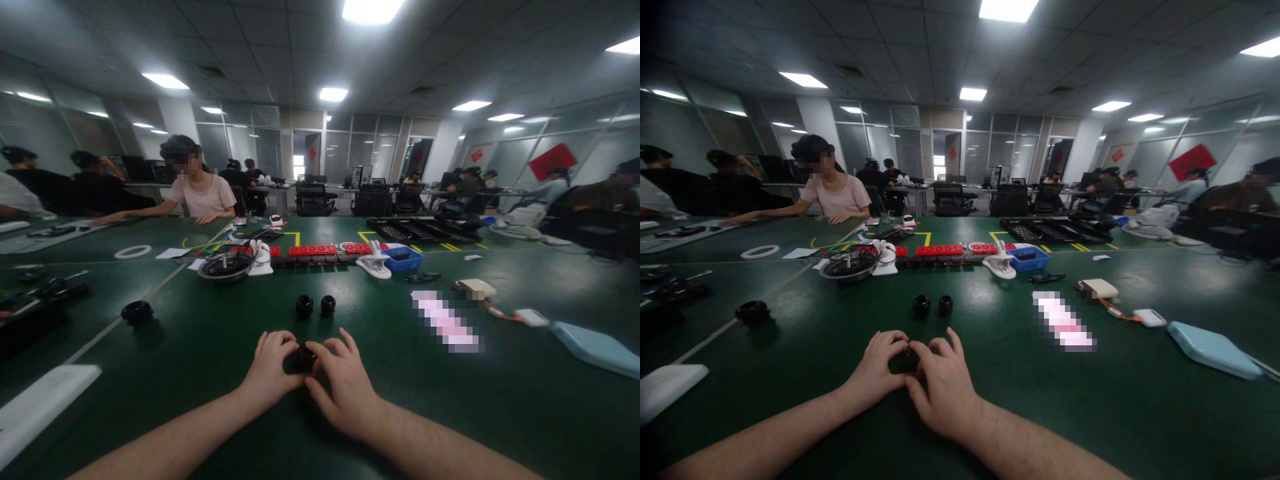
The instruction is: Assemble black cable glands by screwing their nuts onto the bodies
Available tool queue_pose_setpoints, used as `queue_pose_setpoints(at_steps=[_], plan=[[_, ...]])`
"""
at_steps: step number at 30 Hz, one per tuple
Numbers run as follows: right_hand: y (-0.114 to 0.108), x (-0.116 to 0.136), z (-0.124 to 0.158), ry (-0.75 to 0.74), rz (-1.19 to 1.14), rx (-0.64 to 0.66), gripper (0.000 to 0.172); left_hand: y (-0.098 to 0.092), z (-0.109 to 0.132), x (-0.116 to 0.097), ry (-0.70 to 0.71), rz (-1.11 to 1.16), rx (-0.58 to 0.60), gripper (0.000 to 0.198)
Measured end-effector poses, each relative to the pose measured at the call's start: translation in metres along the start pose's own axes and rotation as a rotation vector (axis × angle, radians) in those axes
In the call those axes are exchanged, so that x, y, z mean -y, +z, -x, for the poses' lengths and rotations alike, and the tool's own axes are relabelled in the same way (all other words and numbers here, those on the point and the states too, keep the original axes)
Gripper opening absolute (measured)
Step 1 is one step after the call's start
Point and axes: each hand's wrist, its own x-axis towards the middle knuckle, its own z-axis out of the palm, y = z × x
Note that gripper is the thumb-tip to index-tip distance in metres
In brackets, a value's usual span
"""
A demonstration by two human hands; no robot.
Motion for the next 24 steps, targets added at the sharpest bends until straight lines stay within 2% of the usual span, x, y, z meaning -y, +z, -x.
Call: queue_pose_setpoints(at_steps=[12, 19, 24], plan=[[0.0027, -0.002, -0.0023, 0.059, 0.07, -0.023, 0.045, 0.0005, 0.0, 0.0019, 0.009, 0.0, 0.018, 0.03], [0.0036, -0.0058, -0.0039, 0.085, 0.114, -0.012, 0.053, -0.0025, 0.0005, -0.002, 0.026, -0.007, 0.05, 0.03], [0.004, -0.0062, -0.0051, 0.073, 0.127, 0.008, 0.049, -0.0042, 0.0008, -0.0058, 0.03, 0.0, 0.073, 0.031]])
